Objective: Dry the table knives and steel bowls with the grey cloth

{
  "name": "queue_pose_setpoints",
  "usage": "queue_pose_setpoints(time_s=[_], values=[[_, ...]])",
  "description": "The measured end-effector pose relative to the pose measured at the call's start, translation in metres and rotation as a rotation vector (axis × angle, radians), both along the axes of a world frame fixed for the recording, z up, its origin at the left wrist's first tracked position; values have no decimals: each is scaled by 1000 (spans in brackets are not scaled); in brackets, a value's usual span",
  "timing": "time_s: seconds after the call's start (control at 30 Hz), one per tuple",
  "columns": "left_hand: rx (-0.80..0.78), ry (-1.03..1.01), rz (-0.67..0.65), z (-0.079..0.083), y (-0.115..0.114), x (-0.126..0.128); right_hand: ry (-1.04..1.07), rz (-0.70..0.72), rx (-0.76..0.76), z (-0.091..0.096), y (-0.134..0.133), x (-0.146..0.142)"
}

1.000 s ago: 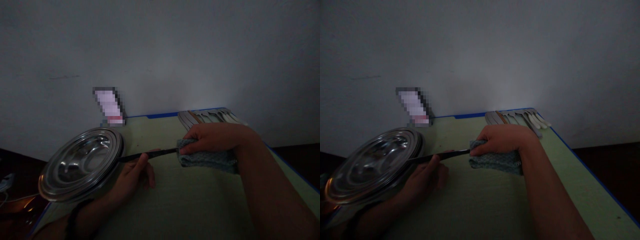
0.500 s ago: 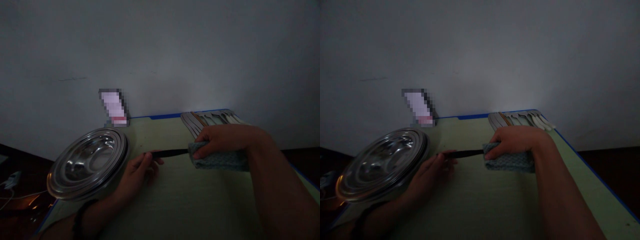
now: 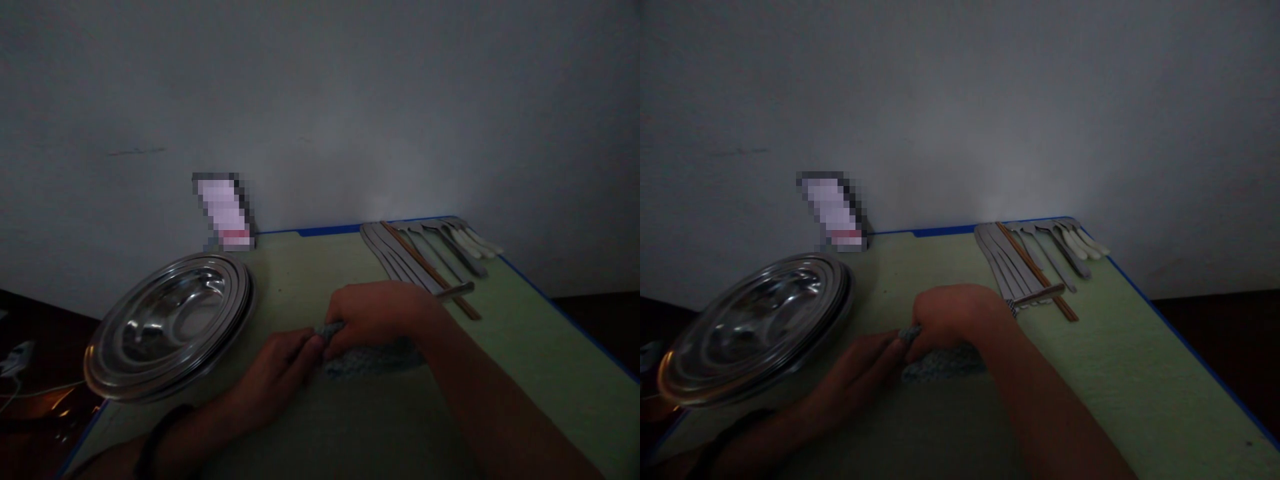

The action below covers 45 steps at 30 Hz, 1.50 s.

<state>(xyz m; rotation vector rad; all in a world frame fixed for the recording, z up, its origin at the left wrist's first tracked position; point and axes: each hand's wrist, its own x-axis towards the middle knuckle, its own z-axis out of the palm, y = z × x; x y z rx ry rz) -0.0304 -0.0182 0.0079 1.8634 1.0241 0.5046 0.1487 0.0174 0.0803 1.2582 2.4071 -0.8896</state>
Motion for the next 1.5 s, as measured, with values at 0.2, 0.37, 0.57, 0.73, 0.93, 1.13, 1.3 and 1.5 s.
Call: queue_pose_setpoints(time_s=[0.2,0.37,0.57,0.73,0.93,1.13,1.3,1.5], values=[[-21,-43,91,-2,-6,-6,98,100,-78,-3,3,7],[108,-29,174,-1,-3,-3,90,102,-85,-6,7,11],[205,-7,49,3,-2,-2,47,106,-65,-4,4,8],[170,16,-16,3,-3,-3,-5,78,-35,-1,-2,-4],[141,-4,73,1,-2,-3,108,138,-75,-2,2,3],[43,-68,160,0,0,-5,312,149,-129,-11,12,12],[28,-130,240,-2,1,-5,323,22,-242,-10,15,42],[-27,-268,328,-2,2,-1,249,-318,-206,1,7,106]])
